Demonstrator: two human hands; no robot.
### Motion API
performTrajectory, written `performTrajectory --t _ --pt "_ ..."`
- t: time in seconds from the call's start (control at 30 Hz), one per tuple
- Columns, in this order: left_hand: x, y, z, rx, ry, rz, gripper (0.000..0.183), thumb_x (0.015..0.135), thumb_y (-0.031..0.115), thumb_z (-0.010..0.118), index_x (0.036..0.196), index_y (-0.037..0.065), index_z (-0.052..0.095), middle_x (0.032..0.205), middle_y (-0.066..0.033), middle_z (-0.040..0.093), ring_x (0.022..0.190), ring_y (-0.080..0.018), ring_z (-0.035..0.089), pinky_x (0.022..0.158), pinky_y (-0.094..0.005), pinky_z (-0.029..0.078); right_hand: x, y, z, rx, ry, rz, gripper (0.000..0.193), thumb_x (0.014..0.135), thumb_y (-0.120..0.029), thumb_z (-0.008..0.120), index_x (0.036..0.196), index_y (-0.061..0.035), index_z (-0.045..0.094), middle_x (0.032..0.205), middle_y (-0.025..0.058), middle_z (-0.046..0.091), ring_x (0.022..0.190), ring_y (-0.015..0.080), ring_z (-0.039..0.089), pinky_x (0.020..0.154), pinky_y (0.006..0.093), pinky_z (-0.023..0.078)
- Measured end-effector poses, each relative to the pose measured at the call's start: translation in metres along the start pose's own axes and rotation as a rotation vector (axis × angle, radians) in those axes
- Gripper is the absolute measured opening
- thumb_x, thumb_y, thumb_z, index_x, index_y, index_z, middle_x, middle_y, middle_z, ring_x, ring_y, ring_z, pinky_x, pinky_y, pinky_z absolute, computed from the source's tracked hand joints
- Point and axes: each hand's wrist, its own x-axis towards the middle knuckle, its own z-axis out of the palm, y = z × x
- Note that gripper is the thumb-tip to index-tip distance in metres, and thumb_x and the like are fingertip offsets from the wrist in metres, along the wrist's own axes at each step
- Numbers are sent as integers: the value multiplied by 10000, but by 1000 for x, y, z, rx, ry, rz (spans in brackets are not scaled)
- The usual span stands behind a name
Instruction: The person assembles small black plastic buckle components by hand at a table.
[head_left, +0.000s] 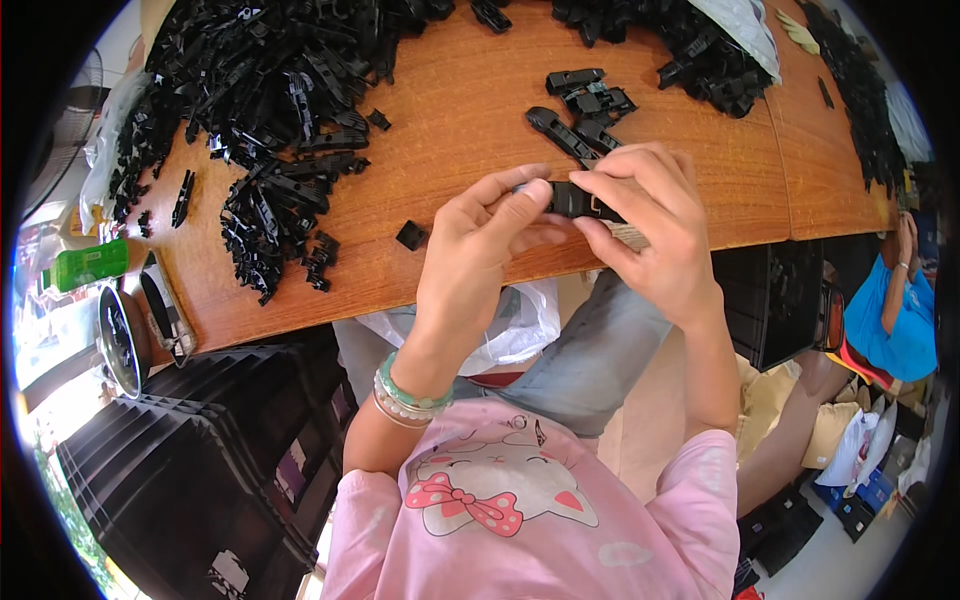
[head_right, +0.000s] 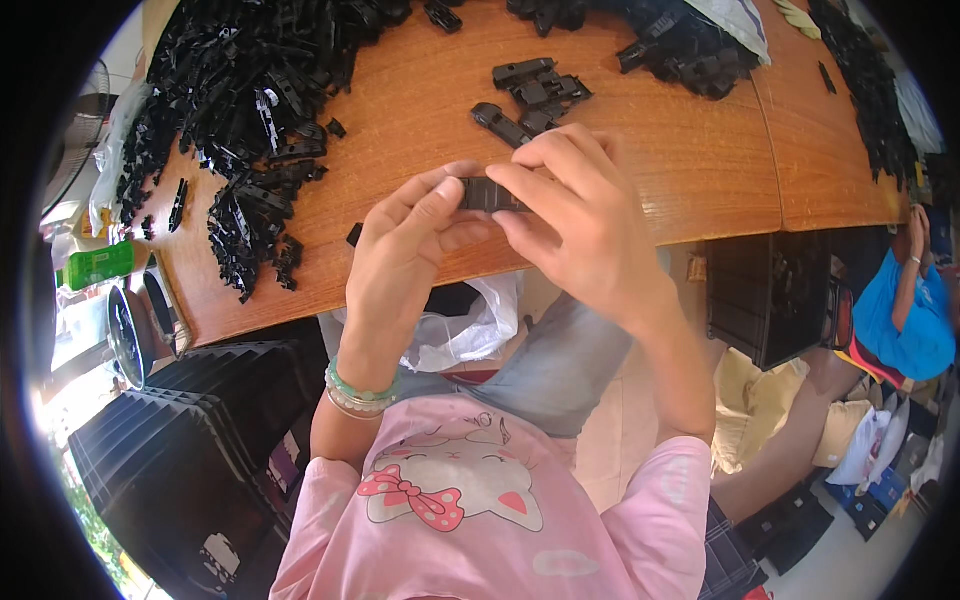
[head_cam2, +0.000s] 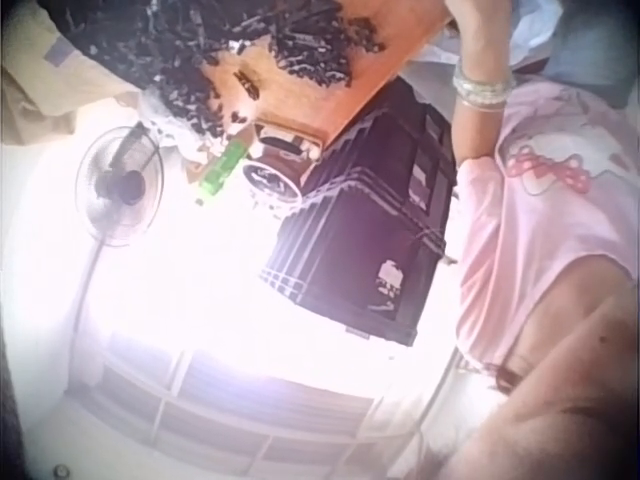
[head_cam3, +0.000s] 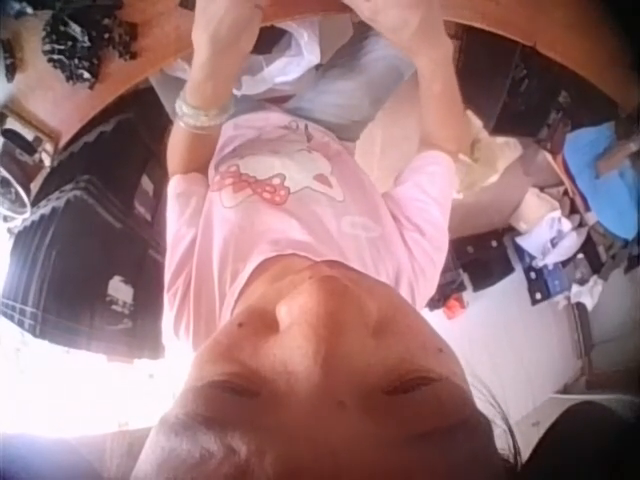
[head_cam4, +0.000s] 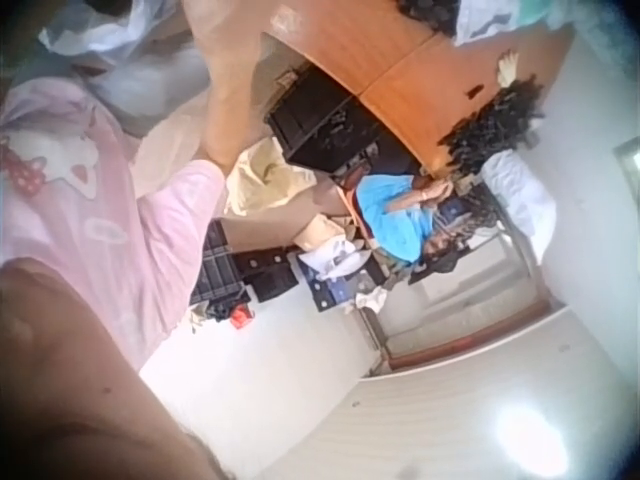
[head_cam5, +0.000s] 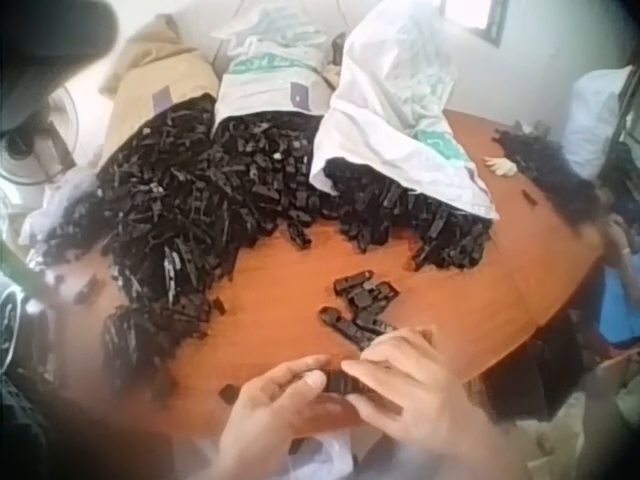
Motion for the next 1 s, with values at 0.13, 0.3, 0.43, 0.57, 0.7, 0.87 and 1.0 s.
performTrajectory --t 0.13,0.3,0.43,0.57,0.7,0.87,1.0 --pt "-3 3 0 -16 -119 -216 236 883 133 632 1003 -71 624 911 -101 658 780 -161 641 772 -294 533 -2 -11 7 -40 76 -52 396 589 -27 737 972 -45 642 919 34 564 878 221 565 783 367 378" --pt "-7 0 2 -50 -150 -118 161 852 121 663 882 -38 654 854 -81 660 771 -142 628 768 -296 535 -5 -17 10 35 118 -14 420 582 -2 740 989 -42 644 931 45 576 834 218 577 754 363 398" --pt "-6 14 3 183 -157 -96 293 892 234 646 883 -58 659 851 -72 658 745 -123 606 702 -266 503 -16 -21 20 121 245 97 383 643 26 731 1015 -13 647 945 98 590 803 248 590 675 361 469" --pt "19 21 -21 439 78 348 461 920 360 610 934 -99 662 846 -71 663 739 -116 583 662 -253 472 -42 -36 18 422 -116 186 319 693 34 708 1005 3 647 951 124 593 831 264 605 679 337 503" --pt "36 24 -20 653 98 409 298 888 228 644 967 -57 674 847 -88 675 784 -114 596 741 -250 472 -58 -49 39 455 -207 264 285 702 17 708 980 -3 650 955 120 594 841 270 610 696 342 503" --pt "72 -2 -9 1125 -91 830 266 708 -22 597 968 -20 654 1056 -181 618 998 -349 543 859 -421 454 -25 -10 26 136 144 287 168 761 43 644 925 9 641 938 119 607 821 288 608 698 358 496" --pt "80 -11 1 1456 -92 887 239 664 -50 587 898 -20 626 940 -163 588 930 -327 521 795 -393 436 26 66 21 -47 233 115 123 797 21 614 909 -2 659 942 105 633 869 298 586 761 368 478"
